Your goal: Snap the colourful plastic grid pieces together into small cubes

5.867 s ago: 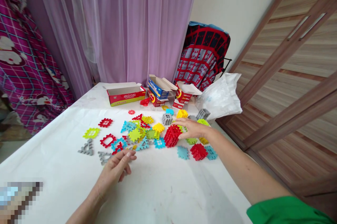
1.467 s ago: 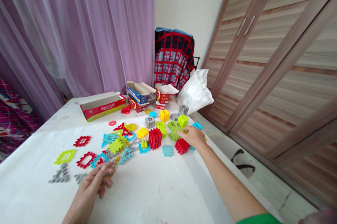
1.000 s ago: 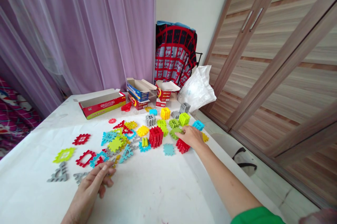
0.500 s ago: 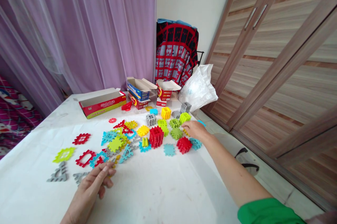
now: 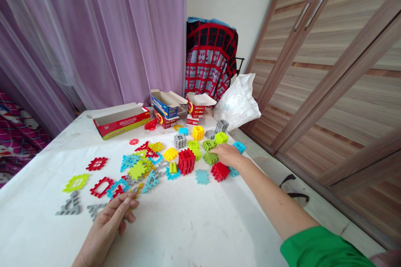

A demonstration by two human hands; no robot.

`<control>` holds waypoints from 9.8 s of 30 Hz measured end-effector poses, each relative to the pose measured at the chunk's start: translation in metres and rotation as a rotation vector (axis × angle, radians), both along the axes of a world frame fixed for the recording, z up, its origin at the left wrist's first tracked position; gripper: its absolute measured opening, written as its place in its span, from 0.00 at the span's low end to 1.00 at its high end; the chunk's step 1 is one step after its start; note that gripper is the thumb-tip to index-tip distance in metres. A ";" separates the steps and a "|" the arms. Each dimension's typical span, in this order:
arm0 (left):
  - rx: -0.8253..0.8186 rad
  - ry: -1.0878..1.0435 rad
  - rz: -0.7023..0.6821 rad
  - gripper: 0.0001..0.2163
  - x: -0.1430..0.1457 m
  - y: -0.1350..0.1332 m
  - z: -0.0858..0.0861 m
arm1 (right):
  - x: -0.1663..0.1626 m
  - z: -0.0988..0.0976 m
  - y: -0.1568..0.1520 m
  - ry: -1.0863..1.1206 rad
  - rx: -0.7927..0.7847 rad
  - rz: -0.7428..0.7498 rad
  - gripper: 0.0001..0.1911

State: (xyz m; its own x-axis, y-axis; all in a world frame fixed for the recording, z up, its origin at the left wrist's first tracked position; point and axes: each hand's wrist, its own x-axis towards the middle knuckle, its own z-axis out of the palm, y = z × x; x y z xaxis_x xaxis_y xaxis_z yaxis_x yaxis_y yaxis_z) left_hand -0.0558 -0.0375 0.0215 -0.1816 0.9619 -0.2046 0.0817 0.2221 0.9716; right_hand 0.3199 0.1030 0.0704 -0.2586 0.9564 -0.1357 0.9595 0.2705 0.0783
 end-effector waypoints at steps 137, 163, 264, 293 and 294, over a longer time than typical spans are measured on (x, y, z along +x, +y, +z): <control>0.102 -0.027 -0.210 0.26 0.113 -0.001 0.006 | -0.066 0.002 -0.114 0.569 0.058 0.314 0.19; 0.231 0.318 0.076 0.28 0.091 0.015 -0.017 | -0.028 -0.005 0.055 0.320 0.016 0.371 0.32; 0.221 0.236 0.000 0.23 0.082 0.018 -0.032 | -0.019 0.022 -0.002 0.742 0.328 0.060 0.12; 0.237 0.844 0.042 0.12 0.033 0.056 0.012 | -0.117 -0.090 -0.100 1.040 0.157 0.210 0.15; 0.221 0.914 0.021 0.12 0.027 0.060 0.017 | -0.118 -0.090 -0.100 1.034 0.161 0.206 0.15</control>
State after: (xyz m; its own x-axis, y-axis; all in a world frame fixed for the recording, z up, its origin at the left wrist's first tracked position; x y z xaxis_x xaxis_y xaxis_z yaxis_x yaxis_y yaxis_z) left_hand -0.0288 0.0228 0.0384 -0.1989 0.9566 0.2128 0.8320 0.0501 0.5526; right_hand 0.2024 0.0029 -0.0196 -0.3349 0.8681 0.3664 0.5173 0.4944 -0.6986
